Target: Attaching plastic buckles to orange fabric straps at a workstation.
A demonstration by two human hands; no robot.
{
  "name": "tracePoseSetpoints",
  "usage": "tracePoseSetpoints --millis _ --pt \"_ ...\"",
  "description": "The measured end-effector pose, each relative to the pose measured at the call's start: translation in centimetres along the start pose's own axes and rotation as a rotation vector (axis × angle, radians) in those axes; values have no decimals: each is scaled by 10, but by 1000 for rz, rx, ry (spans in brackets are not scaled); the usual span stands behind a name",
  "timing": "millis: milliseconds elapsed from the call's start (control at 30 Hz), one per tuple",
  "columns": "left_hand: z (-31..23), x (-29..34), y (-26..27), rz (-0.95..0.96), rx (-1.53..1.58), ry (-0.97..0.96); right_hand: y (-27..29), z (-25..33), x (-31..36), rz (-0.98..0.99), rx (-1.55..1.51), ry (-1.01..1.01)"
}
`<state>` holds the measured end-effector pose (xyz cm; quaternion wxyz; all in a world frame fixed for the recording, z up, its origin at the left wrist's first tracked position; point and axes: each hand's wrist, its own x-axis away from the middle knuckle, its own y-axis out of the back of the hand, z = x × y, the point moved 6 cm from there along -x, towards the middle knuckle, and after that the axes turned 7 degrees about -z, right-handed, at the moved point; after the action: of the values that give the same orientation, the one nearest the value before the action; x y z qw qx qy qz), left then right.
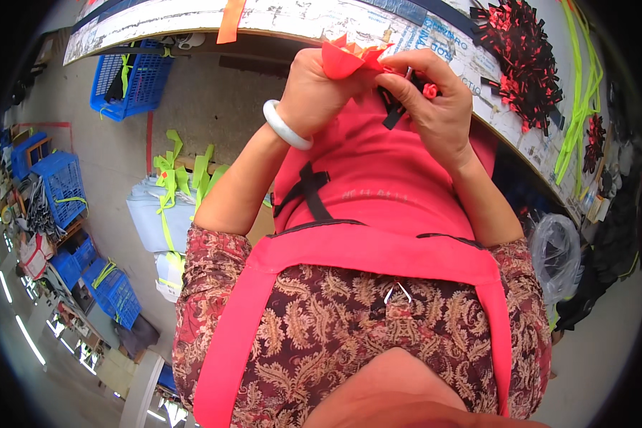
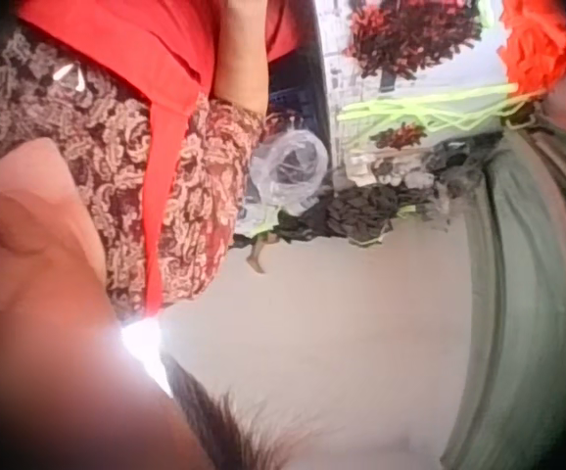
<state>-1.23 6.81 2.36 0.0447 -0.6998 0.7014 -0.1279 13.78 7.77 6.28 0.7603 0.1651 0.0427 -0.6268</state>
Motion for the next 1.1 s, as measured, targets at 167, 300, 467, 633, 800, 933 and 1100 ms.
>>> tracePoseSetpoints --millis 167,300,467,633,800,933,1100 --pt "6 1 1 11 -21 -61 0 3 1 0 78 76" --pt "2 0 0 91 -91 -6 -1 0 3 21 63 63" --pt "2 3 -2 142 -83 -44 -4 5 3 25 90 100" --pt "16 6 -2 70 -34 -67 -3 -3 7 -42 88 159" --pt "18 6 -3 21 -23 -83 -1 -7 10 -33 85 93" --pt "18 3 -3 151 -42 -72 0 3 11 -20 157 202" --pt "13 7 -1 108 -84 -109 -2 8 11 -13 134 196"
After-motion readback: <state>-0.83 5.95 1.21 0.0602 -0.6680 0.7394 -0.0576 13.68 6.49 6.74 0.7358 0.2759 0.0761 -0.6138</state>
